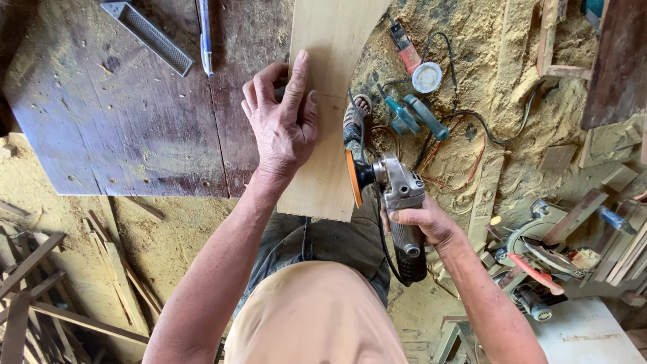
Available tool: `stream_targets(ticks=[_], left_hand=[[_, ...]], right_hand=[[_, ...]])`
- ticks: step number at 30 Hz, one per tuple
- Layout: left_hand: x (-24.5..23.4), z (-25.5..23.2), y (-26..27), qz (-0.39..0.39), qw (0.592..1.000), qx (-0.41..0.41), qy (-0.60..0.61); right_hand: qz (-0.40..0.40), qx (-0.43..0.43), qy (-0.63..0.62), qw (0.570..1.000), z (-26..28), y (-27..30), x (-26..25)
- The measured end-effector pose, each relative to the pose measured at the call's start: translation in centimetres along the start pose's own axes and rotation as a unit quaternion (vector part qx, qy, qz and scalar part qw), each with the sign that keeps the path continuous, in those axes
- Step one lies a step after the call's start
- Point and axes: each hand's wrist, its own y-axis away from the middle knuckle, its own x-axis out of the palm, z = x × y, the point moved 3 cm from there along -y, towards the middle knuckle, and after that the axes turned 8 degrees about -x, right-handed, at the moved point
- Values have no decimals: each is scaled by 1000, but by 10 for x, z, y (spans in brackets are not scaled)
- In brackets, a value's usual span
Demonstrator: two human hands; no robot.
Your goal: Sanding the edges of a curved wooden board using an angle grinder with a sanding disc
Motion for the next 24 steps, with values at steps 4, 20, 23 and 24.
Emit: stream_targets(ticks=[4, 20, 23, 24], left_hand=[[0, 0, 1, -3, 1000, -1, 5], [-3, -2, -6, -20, 999, 25, 11], [-3, -2, -8, -38, 998, 49, 26], [-3, -1, -8, -38, 998, 50, 30]], right_hand=[[-5, 5, -3, 1000, -1, -5, -2], [-31, -72, -43, 996, 31, -37, 8], [-63, -134, -38, 988, 85, -41, 37], [-89, -128, -7, 988, 108, -40, 49]])
